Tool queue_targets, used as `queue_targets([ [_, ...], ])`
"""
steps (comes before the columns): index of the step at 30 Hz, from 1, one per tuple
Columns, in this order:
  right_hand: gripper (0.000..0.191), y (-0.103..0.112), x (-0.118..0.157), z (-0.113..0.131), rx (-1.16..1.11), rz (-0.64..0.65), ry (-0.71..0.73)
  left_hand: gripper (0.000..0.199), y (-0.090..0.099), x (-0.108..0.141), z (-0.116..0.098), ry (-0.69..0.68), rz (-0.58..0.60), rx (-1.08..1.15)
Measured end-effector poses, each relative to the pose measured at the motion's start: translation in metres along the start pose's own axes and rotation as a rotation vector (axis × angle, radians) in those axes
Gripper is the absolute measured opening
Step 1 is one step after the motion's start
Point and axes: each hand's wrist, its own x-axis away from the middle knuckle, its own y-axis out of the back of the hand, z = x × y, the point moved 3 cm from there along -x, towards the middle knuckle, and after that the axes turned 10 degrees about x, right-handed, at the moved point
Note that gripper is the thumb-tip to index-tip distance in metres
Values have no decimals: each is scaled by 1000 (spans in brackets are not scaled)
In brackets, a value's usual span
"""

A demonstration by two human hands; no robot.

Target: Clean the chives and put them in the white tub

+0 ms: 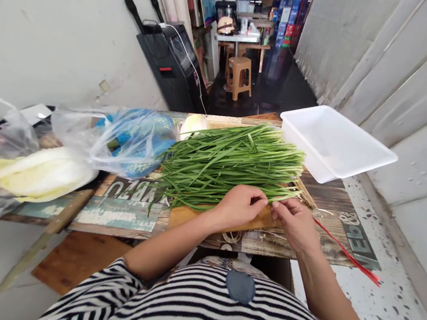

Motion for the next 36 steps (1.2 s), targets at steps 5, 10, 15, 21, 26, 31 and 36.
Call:
queue_targets([
  [5,34,2,2,7,-101,-77,-16,22,2,7,-5,-88,-45,-209],
  [10,32,6,1,6,-123,-98,-47,25,0,13,-12,-121,-12,-355],
  [15,31,41,-9,4,-213,-256,-54,27,2,17,-13,-130,-15,-433],
  [21,35,57,-3,7,-46,-367,54,25,4,15,-7,-52,-36,-398],
  [26,36,42,2,4,174,-211,120,25,0,13,-8,-35,9,-390],
  [31,42,75,-7,-3,711,-317,282,23,8,14,-6,-1,-67,-411],
  [36,27,75,-12,-11,1342,-93,597,24,4,10,-7,14,-90,-406],
])
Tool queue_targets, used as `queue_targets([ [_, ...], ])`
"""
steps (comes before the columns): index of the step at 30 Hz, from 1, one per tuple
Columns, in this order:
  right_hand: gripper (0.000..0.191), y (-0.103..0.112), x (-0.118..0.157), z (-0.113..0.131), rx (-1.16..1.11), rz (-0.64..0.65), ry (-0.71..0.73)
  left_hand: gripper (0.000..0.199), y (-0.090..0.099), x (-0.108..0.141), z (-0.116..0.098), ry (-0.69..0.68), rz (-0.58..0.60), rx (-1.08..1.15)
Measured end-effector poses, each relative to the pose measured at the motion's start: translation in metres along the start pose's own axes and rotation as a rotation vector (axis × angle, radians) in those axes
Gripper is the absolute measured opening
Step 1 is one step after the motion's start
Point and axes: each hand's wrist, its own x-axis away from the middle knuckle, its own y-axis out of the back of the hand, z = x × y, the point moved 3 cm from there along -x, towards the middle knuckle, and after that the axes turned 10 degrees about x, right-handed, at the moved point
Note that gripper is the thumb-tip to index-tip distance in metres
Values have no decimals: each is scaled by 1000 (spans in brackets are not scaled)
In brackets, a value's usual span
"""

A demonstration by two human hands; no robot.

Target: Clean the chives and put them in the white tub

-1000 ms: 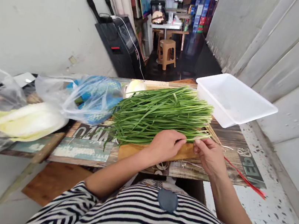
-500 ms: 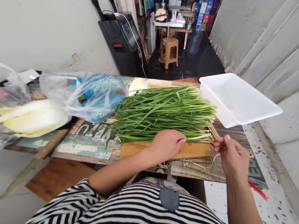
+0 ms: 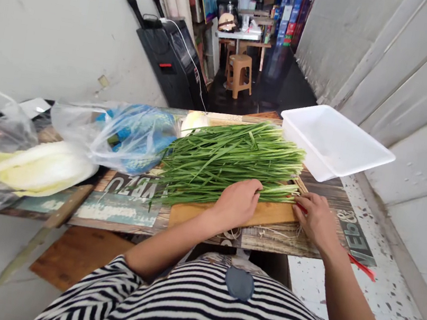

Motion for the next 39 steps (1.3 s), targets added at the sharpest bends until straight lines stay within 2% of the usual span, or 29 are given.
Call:
queue_targets([
  [3,24,1,0,4,-10,-12,45,23,-12,-6,-3,-13,47,-7],
  [7,24,15,4,5,-36,-90,8,22,-28,-15,-2,-62,57,-69],
  [10,23,24,7,3,-215,-70,-72,22,-36,-20,-1,-77,63,-83],
  [14,25,19,11,8,-589,-31,-299,19,-40,-26,-6,-91,97,-60],
  [20,39,-11,15,41,-1284,70,-691,20,-37,-21,-15,-134,210,-62],
  [22,40,-11,16,34,-1441,-18,-820,20,-32,-16,-13,-120,237,-94],
  [24,38,-5,17,17,-1387,-156,-902,19,-27,-13,-8,-73,258,-74],
  [26,34,1,15,3,-1104,-193,-850,19,-22,-11,-4,-32,260,17],
  [29,26,3,1,5,-519,-104,-476,20,-18,-14,-3,-28,210,122],
  [31,22,-1,-7,15,-239,-71,-232,21,-17,-16,-5,-35,160,70],
  [32,21,-3,-9,19,-145,-58,-160,21,-17,-17,-6,-37,137,23],
  [35,20,-1,-8,24,-27,-35,-58,23,-18,-19,-7,-46,80,-91],
  [37,20,8,-4,23,-107,-37,-24,22,-21,-20,-6,-61,58,-123],
  [39,19,18,1,22,-284,-23,-68,21,-24,-20,-4,-73,67,-117],
])
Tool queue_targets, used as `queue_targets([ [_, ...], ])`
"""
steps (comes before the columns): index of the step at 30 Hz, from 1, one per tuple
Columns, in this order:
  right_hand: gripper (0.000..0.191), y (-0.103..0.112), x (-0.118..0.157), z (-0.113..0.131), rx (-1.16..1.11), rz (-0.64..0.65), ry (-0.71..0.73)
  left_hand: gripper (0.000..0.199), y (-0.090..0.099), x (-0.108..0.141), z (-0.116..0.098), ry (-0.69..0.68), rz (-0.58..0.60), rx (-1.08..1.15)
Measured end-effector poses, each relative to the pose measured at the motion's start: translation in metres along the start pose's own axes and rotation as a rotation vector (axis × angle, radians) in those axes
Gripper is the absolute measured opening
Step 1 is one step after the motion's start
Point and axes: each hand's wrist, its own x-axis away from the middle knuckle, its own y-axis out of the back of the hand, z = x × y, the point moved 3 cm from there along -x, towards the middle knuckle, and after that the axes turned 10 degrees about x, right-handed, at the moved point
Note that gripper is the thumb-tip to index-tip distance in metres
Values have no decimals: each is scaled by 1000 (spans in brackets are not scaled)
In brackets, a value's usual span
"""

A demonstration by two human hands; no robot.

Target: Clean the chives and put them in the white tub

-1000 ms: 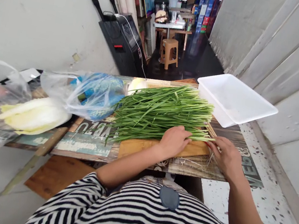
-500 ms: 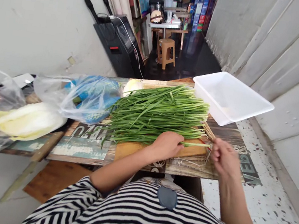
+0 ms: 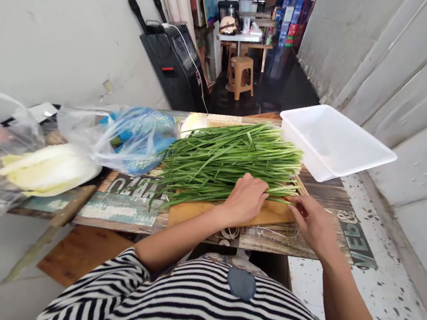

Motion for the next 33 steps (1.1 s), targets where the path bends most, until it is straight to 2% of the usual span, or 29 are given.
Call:
queue_targets([
  [4,23,0,7,3,-577,12,-324,22,-6,-1,3,17,86,130],
  [6,30,-11,8,9,-926,-4,-511,22,-7,-1,3,14,124,180],
  [8,36,-26,10,19,-1184,28,-671,25,-8,0,3,-9,145,187],
  [11,37,-42,11,36,-1337,101,-795,30,-9,1,2,-59,159,158],
  [14,38,-43,10,38,-1350,144,-810,31,-9,3,4,-90,185,148],
  [16,36,-38,10,26,-1330,161,-833,31,-6,4,7,-86,191,167],
  [17,37,-34,9,16,-1307,114,-856,30,-3,4,10,-78,189,182],
  [19,37,-22,8,-10,-1176,-105,-885,29,2,4,14,-45,181,220],
  [20,35,-16,7,-22,-1040,-214,-867,28,5,4,16,-30,173,241],
  [21,33,-12,6,-30,-860,-268,-812,29,8,3,18,-14,159,263],
  [22,31,-9,3,-36,-654,-268,-717,29,10,2,19,0,138,284],
  [24,31,-12,-4,-35,-254,-162,-471,29,12,1,18,34,86,326],
  [25,31,-15,-7,-32,-99,-109,-354,28,12,0,17,51,67,342],
  [27,32,-19,-10,-24,108,-89,-185,24,10,0,15,81,54,338],
  [30,33,-11,-11,-14,265,-116,-91,21,9,0,16,91,59,258],
  [33,33,12,-6,-8,189,-123,-86,24,10,-1,17,88,2,171],
])
